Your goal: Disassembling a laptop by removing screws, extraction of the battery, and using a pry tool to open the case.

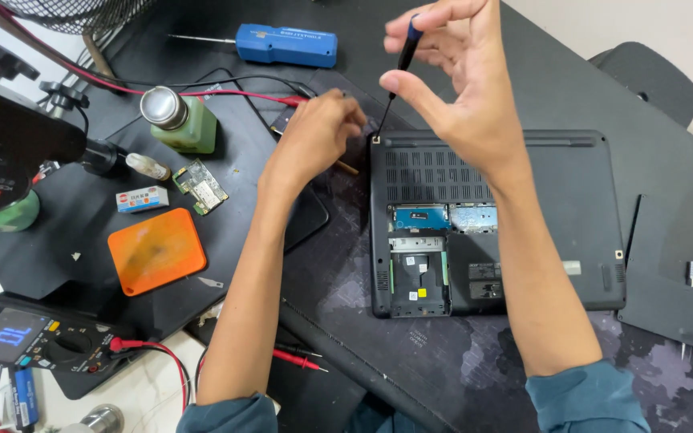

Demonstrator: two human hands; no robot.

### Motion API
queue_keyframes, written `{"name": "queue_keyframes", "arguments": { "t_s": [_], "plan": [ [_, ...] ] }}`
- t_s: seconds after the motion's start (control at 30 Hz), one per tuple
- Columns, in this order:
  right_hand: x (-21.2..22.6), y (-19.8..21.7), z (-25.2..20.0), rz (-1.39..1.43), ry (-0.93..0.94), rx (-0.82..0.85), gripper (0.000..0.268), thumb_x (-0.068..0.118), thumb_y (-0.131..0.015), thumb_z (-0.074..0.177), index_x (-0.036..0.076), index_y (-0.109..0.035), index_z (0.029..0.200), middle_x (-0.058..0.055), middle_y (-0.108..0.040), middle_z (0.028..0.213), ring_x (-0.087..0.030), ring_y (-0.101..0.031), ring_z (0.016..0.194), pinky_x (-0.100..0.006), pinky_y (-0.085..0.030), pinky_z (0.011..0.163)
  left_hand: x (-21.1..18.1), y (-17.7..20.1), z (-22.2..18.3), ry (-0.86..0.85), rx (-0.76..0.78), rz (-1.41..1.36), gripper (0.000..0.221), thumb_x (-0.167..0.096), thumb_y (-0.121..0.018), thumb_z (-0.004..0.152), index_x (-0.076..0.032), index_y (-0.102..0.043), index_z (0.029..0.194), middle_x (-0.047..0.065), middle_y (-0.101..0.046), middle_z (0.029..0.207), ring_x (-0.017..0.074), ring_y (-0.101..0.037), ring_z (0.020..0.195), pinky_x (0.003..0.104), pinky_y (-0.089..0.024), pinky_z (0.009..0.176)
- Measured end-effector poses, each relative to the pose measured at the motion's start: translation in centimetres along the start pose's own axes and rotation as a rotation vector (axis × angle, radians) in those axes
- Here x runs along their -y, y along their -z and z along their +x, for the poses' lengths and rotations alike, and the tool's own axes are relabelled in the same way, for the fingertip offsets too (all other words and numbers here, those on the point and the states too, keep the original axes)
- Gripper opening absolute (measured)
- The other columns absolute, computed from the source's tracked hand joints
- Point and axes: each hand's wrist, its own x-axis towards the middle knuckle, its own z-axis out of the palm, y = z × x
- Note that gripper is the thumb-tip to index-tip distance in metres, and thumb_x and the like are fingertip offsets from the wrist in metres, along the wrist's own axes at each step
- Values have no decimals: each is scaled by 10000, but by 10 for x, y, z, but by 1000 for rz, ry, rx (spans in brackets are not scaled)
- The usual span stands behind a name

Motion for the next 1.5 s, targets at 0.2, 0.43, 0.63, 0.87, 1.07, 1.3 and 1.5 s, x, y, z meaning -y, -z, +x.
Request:
{"name": "queue_keyframes", "arguments": {
  "t_s": [0.2, 0.43, 0.63, 0.87, 1.07, 1.3, 1.5],
  "plan": [
    [15, -1, 6, 111, -154, -51, 312, -66, -585, 1083, 101, -418, 1286, -94, -655, 1213, -164, -687, 1173, -309, -558, 1108, -19, 6, 3, 125, 141, -74, 195, -2, -696, 819, -2, -740, 1008, 162, -736, 967, 344, -711, 936, 428, -536, 825],
    [8, -1, 4, -106, -61, -119, 373, -99, -718, 1046, 61, -455, 1257, -103, -534, 1141, -148, -593, 1025, -294, -550, 969, -16, 0, 7, 92, 142, -134, 208, -6, -703, 826, 12, -724, 1032, 154, -758, 993, 323, -735, 919, 401, -560, 809],
    [-2, 2, 0, -101, 51, -78, 426, -86, -746, 989, 46, -416, 1223, -120, -562, 1257, -191, -632, 1208, -338, -530, 1086, -20, 2, 7, 63, 125, -145, 206, -13, -730, 804, 13, -727, 1009, 154, -759, 969, 322, -735, 894, 398, -561, 787],
    [7, -2, 5, 137, -72, -93, 323, -67, -664, 995, 88, -434, 1162, -92, -617, 1216, -156, -665, 1157, -305, -556, 1057, -11, -2, 9, 64, 153, -142, 186, -14, -761, 795, -1, -747, 980, 138, -765, 945, 297, -739, 843, 380, -565, 761],
    [10, -3, 5, 202, -125, -92, 257, -67, -644, 1076, 85, -457, 1165, -92, -646, 1164, -148, -672, 1106, -305, -574, 1071, -7, -3, 9, 76, 152, -162, 213, -16, -781, 773, -21, -773, 985, 117, -775, 927, 254, -745, 822, 359, -576, 745],
    [9, 0, 6, 161, -173, -70, 276, -72, -619, 1042, 80, -458, 1206, -115, -645, 1205, -155, -678, 1148, -307, -562, 1058, -5, -3, 9, 51, 133, -156, 224, -19, -788, 766, -23, -782, 990, 121, -782, 931, 245, -753, 816, 359, -583, 746],
    [-6, 0, 2, -86, -190, -167, 413, -92, -747, 1006, 50, -431, 1231, -138, -525, 1107, -179, -572, 985, -315, -538, 933, -9, 0, 11, 75, 168, -171, 222, -22, -777, 774, -14, -768, 995, 118, -785, 937, 237, -759, 822, 357, -582, 751]
  ]
}}
